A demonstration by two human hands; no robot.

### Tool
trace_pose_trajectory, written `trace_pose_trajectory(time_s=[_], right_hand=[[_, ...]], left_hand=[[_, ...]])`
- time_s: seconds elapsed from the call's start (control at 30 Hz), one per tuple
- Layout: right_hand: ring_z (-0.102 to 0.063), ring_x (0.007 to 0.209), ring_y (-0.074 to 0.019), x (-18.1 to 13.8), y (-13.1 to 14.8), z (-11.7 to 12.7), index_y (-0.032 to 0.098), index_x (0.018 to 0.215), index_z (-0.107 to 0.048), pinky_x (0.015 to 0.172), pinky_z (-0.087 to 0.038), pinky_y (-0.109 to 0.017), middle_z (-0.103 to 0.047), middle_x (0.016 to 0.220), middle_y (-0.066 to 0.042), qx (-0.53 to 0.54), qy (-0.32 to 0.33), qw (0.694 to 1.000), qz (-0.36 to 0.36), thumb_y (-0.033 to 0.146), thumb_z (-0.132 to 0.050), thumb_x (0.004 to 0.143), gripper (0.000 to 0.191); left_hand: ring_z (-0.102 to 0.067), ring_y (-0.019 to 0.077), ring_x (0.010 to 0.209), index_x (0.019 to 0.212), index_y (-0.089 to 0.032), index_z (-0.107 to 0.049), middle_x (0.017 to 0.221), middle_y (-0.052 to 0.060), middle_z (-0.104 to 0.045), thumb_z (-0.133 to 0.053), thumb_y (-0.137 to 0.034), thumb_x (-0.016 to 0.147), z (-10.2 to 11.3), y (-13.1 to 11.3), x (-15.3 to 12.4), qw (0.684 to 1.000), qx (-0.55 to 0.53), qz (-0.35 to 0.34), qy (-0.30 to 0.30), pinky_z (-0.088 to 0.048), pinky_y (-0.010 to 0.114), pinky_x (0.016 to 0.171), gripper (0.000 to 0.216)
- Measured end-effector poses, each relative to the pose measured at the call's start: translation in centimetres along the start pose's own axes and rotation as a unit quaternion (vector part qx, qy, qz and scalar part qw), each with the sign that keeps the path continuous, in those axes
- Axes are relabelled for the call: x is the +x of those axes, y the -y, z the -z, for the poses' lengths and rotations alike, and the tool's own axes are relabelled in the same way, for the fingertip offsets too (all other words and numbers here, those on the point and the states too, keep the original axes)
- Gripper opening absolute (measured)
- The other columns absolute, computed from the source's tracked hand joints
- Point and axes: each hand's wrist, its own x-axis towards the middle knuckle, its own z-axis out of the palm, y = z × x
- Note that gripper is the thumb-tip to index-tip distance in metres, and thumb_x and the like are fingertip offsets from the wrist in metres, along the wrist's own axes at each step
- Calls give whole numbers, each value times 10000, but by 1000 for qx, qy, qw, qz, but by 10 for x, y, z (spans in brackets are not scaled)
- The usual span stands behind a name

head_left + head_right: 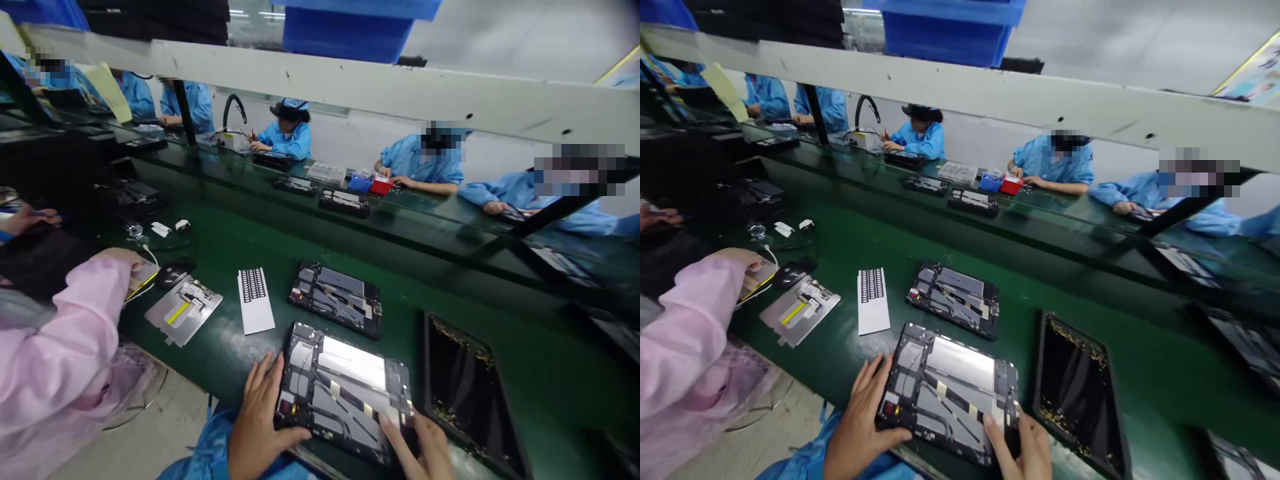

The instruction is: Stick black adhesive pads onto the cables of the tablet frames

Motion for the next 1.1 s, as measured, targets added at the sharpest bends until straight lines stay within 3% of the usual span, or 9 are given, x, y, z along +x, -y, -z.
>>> trace_pose_trajectory(time_s=[0.13,0.27,0.33,0.4,0.5,0.63,0.77,0.97,1.1], right_hand=[[-627,1061,-438,10,19,5,192,1035,-728,993,-492,-599,-647,1021,-178,-123,-41,988,83,829,-578,693,738],[-571,1206,-370,20,100,1,225,1177,-671,1050,-468,-532,-607,1256,-157,-109,-48,971,206,670,-539,889,547],[-589,1186,-294,33,149,-22,249,1138,-665,1031,-489,-448,-617,1246,-118,-52,37,946,319,491,-530,979,319],[-605,1130,-246,51,191,-60,238,1137,-650,988,-510,-390,-635,1175,-108,-24,166,890,423,332,-490,1021,219],[-610,1039,-208,79,233,-131,195,1088,-634,932,-520,-337,-628,1097,-93,-93,259,829,487,165,-550,979,141],[-608,965,-190,101,252,-201,186,986,-643,884,-505,-299,-626,1023,-58,-150,293,797,507,82,-662,891,142],[-593,968,-206,105,250,-226,177,964,-644,888,-487,-319,-628,995,-71,-183,297,786,510,88,-630,912,103],[-591,907,-218,107,262,-236,155,887,-616,875,-482,-351,-612,879,-81,-180,298,795,497,86,-565,946,105],[-561,889,-173,106,271,-192,186,936,-553,859,-477,-308,-587,917,-45,-128,301,819,471,148,-491,1003,99]], left_hand=[[-427,416,1431,1604,-231,-236,1558,155,-446,-747,-667,750,18,3,10,996,59,-59,3,-347,640,1169,1086],[-558,287,1346,1415,-266,-564,1518,88,-524,-528,-517,976,59,27,48,996,63,-50,-23,-459,453,1132,507],[-519,244,1384,1408,-259,-558,1519,70,-527,-414,-376,1037,77,46,78,996,69,-33,-49,-402,442,1178,415],[-419,270,1461,1498,-207,-439,1562,103,-467,-453,-342,1012,86,67,106,996,76,-37,-34,-306,508,1229,504],[-380,297,1482,1574,-159,-258,1577,149,-433,-547,-343,954,85,91,129,997,71,-34,2,-291,549,1225,709],[-433,292,1451,1610,-170,-74,1576,168,-429,-604,-341,922,74,104,128,998,64,-22,4,-310,528,1224,885],[-471,303,1424,1613,-187,-19,1575,183,-425,-642,-337,895,70,106,126,998,57,-11,0,-328,524,1218,963],[-488,330,1407,1611,-176,-51,1563,195,-438,-649,-346,890,71,105,131,998,58,-14,3,-350,545,1198,952],[-459,350,1425,1606,-152,-75,1566,208,-427,-646,-368,897,72,106,136,998,48,-26,18,-309,585,1206,936]])
